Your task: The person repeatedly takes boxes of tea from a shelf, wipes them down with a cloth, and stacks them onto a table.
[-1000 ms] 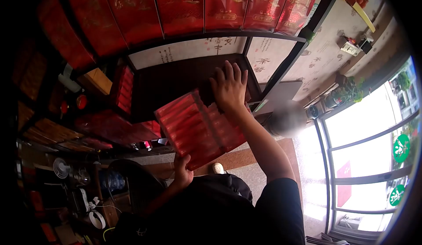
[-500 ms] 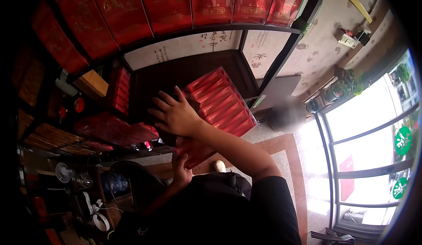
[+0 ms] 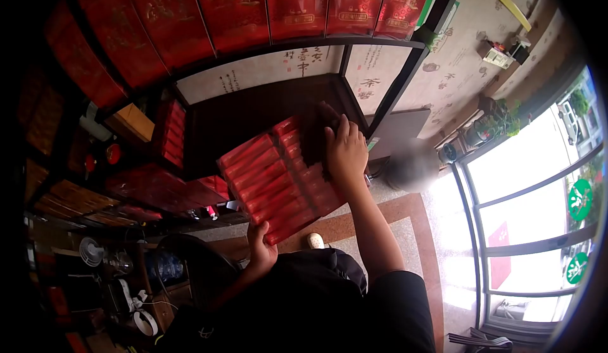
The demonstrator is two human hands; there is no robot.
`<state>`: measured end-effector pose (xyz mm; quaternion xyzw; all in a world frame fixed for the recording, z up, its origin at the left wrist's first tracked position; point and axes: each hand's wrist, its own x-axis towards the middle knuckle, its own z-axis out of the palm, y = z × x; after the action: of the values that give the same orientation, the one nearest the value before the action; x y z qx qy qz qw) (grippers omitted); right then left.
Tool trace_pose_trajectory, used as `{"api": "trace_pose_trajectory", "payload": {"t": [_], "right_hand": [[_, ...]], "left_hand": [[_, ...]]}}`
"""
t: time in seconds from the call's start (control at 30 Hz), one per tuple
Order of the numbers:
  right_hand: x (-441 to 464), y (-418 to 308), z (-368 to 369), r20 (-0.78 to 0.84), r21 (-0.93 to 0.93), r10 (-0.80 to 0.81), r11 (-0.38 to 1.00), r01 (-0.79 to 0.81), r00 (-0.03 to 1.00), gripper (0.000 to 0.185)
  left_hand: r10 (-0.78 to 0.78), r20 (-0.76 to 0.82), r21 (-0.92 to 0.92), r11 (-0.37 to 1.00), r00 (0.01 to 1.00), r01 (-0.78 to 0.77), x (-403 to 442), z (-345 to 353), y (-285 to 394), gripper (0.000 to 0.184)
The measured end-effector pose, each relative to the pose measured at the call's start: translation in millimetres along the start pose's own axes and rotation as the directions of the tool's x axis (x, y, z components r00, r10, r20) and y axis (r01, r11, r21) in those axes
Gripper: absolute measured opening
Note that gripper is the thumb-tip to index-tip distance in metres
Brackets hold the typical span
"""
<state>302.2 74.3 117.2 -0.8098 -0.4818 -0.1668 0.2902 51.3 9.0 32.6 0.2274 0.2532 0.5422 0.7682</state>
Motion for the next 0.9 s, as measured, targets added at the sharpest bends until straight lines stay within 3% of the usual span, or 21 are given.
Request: {"api": "trace_pose_trajectory", "payload": {"t": [0.1, 0.23, 0.3, 0.43, 0.47, 0.6, 0.7, 0.73, 0.77, 0.8, 0.83, 0.9], "right_hand": [[-36.8, 9.4, -19.5, 0.077, -0.091, 0.134, 0.988, -0.127, 0.988, 0.048], [-79.4, -29.9, -30.4, -0.018, -0.299, -0.019, 0.954, 0.013, 1.000, 0.057], [-88.5, -63.0, -38.8, 0.190, -0.050, -0.166, 0.983, 0.179, 0.968, 0.056], [-78.4, -124.6, -18.1, 0.205, 0.176, -0.513, 0.857, 0.485, 0.833, 0.055], [-68.9, -137.8, -11.8, 0.147, 0.238, -0.566, 0.816, 0.527, 0.811, 0.045], [-39.1, -166.7, 13.9, 0.199, 0.306, -0.686, 0.722, 0.621, 0.700, 0.023], [-34.0, -170.9, 17.0, 0.290, 0.226, -0.709, 0.704, 0.674, 0.643, 0.023], [-33.9, -170.1, 15.2, 0.277, 0.253, -0.722, 0.691, 0.677, 0.634, 0.024], [-35.1, -168.8, 13.0, 0.283, 0.257, -0.730, 0.683, 0.683, 0.623, 0.024], [-36.9, -167.2, 10.1, 0.246, 0.286, -0.744, 0.669, 0.687, 0.622, 0.025], [-39.5, -165.4, 5.4, 0.207, 0.314, -0.755, 0.654, 0.688, 0.622, 0.026], [-53.3, -160.9, -18.9, 0.271, 0.340, -0.776, 0.630, 0.698, 0.569, 0.028]], "left_hand": [[-0.008, 0.013, 0.021, 1.000, 1.000, 0.008, 6.3, -2.5, 5.5, 0.052], [-0.114, 0.046, 0.051, 0.992, 0.992, 0.111, 10.0, -1.6, 16.1, 0.053], [-0.122, 0.035, 0.022, 0.992, 0.992, 0.121, 9.5, 0.4, 18.9, 0.051], [-0.207, 0.109, -0.005, 0.978, 0.972, 0.209, 11.8, -16.0, 16.1, 0.048], [-0.225, 0.105, 0.026, 0.974, 0.969, 0.223, 12.4, -9.2, 19.7, 0.047], [-0.285, 0.117, 0.029, 0.959, 0.951, 0.283, 12.3, -2.5, 30.0, 0.045], [-0.376, 0.161, 0.047, 0.927, 0.913, 0.373, 15.7, -17.8, 37.5, 0.040], [-0.478, 0.231, -0.076, 0.859, 0.848, 0.506, 17.2, -13.1, 51.2, 0.041], [-0.557, 0.314, -0.186, 0.759, 0.769, 0.625, 17.1, -12.5, 61.8, 0.045], [-0.469, 0.468, -0.310, 0.706, 0.749, 0.636, 22.8, -31.6, 51.5, 0.067], [-0.463, 0.463, -0.320, 0.708, 0.756, 0.629, 22.5, -37.1, 49.1, 0.067], [-0.498, 0.323, -0.387, 0.706, 0.805, 0.593, 22.2, -24.1, 59.4, 0.084]]}}
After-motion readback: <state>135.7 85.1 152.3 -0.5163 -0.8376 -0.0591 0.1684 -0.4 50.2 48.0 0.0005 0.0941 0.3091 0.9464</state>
